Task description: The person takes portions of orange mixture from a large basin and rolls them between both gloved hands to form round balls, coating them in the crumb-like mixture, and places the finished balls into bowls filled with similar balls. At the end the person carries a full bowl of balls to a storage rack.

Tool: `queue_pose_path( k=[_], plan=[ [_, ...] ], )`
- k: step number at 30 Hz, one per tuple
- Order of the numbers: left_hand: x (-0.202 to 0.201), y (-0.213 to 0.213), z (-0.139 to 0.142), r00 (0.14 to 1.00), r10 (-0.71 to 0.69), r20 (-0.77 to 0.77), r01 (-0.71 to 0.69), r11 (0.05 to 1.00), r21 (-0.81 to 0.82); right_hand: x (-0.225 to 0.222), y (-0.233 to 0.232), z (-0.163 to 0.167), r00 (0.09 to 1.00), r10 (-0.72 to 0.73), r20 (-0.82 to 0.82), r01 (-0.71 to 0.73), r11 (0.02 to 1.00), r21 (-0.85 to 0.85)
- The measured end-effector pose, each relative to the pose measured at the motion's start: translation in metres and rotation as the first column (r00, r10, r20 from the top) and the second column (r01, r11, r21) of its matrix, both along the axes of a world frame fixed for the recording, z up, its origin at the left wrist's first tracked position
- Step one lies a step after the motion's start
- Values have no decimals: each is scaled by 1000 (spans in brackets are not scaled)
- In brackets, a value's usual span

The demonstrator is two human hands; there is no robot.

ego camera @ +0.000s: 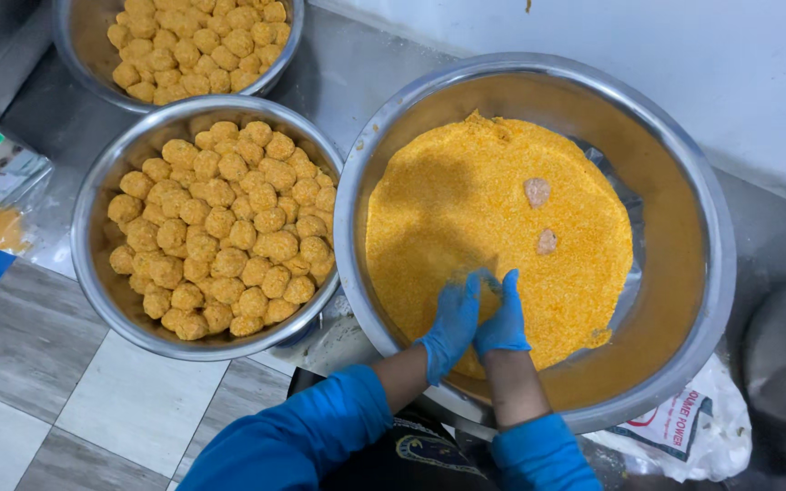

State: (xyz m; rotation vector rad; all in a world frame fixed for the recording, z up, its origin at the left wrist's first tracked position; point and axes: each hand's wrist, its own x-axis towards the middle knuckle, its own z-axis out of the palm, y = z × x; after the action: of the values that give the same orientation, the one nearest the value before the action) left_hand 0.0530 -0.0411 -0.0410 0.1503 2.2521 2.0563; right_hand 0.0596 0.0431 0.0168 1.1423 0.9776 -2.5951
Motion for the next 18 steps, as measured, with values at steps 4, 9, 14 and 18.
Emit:
queue_pose_path(
  k=[4,9,14,18],
  plan=[
    [2,-6,8,818,-204,537,-169,809,563,8,-9,-14,965,-119,-233,120,993,-10],
    [-6,-8,27,634,-450,629,-429,473,770,27,-26,8,916,169,-365,252,465,848],
    [9,-21,72,998,-50,24,38,931,363,35,-28,2,939,-333,-83,326,941,-88],
    [16,-30,88,883,44,-468,-10,997,76,23,-29,-20,950,-238,-201,271,950,156]
  ],
)
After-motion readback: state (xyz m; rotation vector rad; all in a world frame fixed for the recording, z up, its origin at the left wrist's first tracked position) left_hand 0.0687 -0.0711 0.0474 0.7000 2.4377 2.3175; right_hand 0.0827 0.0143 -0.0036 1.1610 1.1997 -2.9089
